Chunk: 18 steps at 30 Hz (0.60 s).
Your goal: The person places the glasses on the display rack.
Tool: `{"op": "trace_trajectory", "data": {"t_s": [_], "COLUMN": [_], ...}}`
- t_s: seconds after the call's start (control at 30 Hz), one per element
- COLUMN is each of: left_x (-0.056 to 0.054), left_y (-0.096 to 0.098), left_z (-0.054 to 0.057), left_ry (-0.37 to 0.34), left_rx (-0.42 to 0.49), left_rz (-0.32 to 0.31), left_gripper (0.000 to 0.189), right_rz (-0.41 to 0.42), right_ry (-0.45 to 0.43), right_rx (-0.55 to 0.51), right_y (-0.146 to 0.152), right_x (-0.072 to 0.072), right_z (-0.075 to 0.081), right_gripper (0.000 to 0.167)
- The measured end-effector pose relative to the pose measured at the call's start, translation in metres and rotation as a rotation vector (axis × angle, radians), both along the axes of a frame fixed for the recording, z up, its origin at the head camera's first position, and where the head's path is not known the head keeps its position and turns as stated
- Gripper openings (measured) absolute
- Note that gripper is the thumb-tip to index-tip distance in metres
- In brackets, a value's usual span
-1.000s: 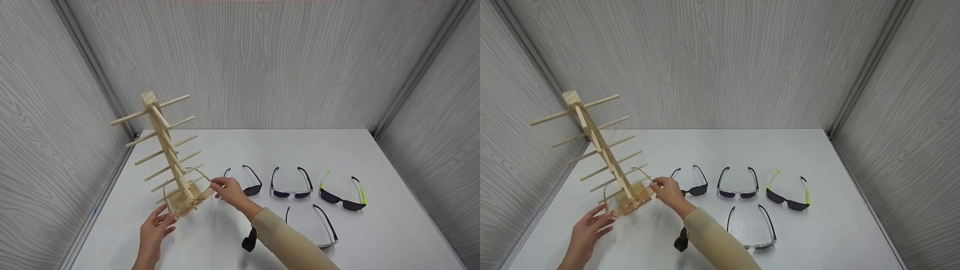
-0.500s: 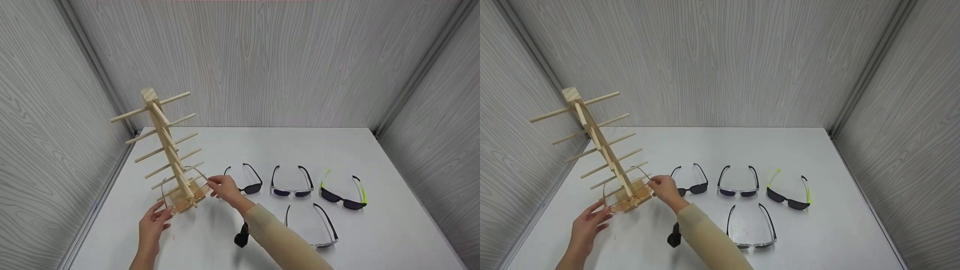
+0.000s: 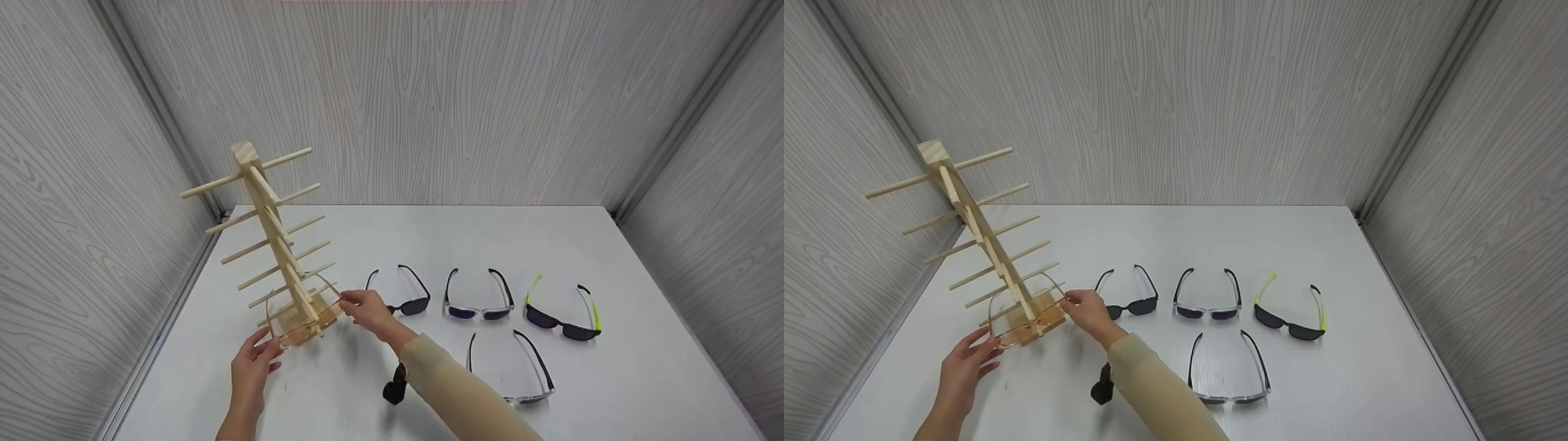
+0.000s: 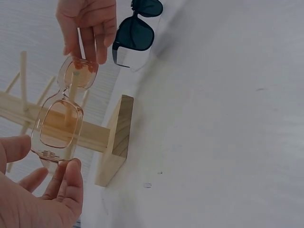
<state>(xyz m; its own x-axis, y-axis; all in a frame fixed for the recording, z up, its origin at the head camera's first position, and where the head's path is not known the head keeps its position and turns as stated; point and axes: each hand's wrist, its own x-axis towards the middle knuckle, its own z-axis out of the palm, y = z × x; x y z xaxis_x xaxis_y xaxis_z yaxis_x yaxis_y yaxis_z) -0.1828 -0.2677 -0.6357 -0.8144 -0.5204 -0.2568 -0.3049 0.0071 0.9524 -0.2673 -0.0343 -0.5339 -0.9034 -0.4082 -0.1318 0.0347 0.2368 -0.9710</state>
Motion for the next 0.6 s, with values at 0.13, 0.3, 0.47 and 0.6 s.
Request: {"op": "trace_trajectory", "data": {"t_s": [0.13, 0.3, 0.47, 0.6], "left_x": [0.001, 0.006, 0.004, 0.003], "left_y": [0.003, 0.005, 0.006, 0.004], "left_z": [0.005, 0.018, 0.01, 0.003], "left_ry": [-0.006, 0.052, 0.032, -0.016], "left_rx": [-0.005, 0.028, -0.01, -0.031], "left_rz": [-0.011, -0.035, 0.0, 0.027], "left_gripper": [0.051, 0.054, 0.05, 0.048], "right_rz": [0.009, 0.018, 0.019, 0.015], "right_ry": [0.005, -0.01, -0.037, -0.048], "right_rx": [0.007, 0.014, -0.004, -0.003], "right_y": [0.002, 0.003, 0.004, 0.005], "right_x": [0.0, 0.0, 0.0, 0.001], "right_z": [-0.001, 0.0, -0.001, -0.002], "right_gripper": [0.036, 0.037, 0.037, 0.038]}}
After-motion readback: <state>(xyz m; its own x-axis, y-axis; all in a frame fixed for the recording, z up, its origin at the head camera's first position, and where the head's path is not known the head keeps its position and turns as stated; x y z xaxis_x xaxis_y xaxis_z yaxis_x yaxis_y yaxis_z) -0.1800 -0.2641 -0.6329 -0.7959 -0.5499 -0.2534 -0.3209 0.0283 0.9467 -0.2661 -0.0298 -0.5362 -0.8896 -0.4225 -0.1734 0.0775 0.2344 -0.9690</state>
